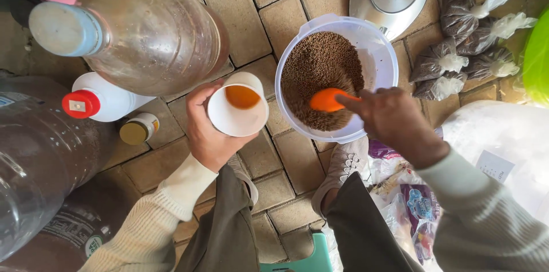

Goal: Mix a liquid solution into a container of granular fertilizer or fish feed.

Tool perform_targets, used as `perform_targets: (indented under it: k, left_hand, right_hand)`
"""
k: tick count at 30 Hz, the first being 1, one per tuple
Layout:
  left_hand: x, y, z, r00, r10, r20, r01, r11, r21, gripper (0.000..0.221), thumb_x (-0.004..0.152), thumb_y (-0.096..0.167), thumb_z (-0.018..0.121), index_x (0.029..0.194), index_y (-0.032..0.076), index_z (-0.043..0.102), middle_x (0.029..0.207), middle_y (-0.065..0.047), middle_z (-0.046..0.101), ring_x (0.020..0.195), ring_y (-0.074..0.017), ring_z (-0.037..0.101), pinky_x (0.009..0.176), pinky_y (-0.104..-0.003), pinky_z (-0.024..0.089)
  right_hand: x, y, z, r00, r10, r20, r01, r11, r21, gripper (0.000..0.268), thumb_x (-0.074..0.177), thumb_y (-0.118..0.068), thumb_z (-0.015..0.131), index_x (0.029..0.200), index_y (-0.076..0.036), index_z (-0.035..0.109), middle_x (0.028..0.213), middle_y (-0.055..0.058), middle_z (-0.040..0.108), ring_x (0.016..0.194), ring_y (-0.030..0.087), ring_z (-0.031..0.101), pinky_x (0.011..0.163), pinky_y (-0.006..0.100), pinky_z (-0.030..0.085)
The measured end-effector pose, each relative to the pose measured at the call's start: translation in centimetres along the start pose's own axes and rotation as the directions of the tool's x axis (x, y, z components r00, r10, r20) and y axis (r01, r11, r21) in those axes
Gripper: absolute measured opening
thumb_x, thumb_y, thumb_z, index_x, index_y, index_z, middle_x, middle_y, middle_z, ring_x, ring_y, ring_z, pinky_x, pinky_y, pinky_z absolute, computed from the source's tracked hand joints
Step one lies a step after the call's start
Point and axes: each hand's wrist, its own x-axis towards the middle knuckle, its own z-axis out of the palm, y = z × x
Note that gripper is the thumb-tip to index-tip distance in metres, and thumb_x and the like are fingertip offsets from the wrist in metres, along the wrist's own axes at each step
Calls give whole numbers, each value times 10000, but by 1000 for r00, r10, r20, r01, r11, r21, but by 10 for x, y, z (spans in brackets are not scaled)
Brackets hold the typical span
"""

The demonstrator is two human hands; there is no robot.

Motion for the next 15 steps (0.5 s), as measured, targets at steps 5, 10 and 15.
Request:
perform_targets:
  k: [5, 10, 15]
  left_hand:
    - [41, 40, 15, 959, 273, 79, -280, 954, 104, 1001, 679, 258, 1067, 1402, 104, 393, 1412, -146, 496, 1347, -309, 536, 1190, -480, 481]
    - [70, 42, 43, 840, 500, 212, -538, 820, 195, 1020, 695, 296, 1067, 1469, 156, 418, 1374, -130, 431, 1372, -323, 477, 1213, -587, 435]
    - [97, 45, 64, 762, 567, 314, -642, 728, 242, 1039, 645, 205, 1028, 1512, 213, 456, 1351, -73, 415, 1383, -304, 457, 1229, -619, 404]
  right_hand:
    - [-25, 16, -54, 960, 258, 110, -274, 948, 162, 484, 975, -80, 547, 1335, -362, 707, 653, -44, 645, 443, 87, 518, 403, 276, 428]
    - [-44, 7, -64, 889, 456, -46, -420, 850, 317, 338, 996, -166, 652, 1267, -321, 780, 581, -18, 603, 389, 112, 451, 374, 309, 370]
    - [-57, -2, -43, 784, 618, 52, -587, 712, 384, 363, 992, -267, 671, 1346, -250, 746, 600, -15, 613, 413, 100, 490, 420, 298, 415]
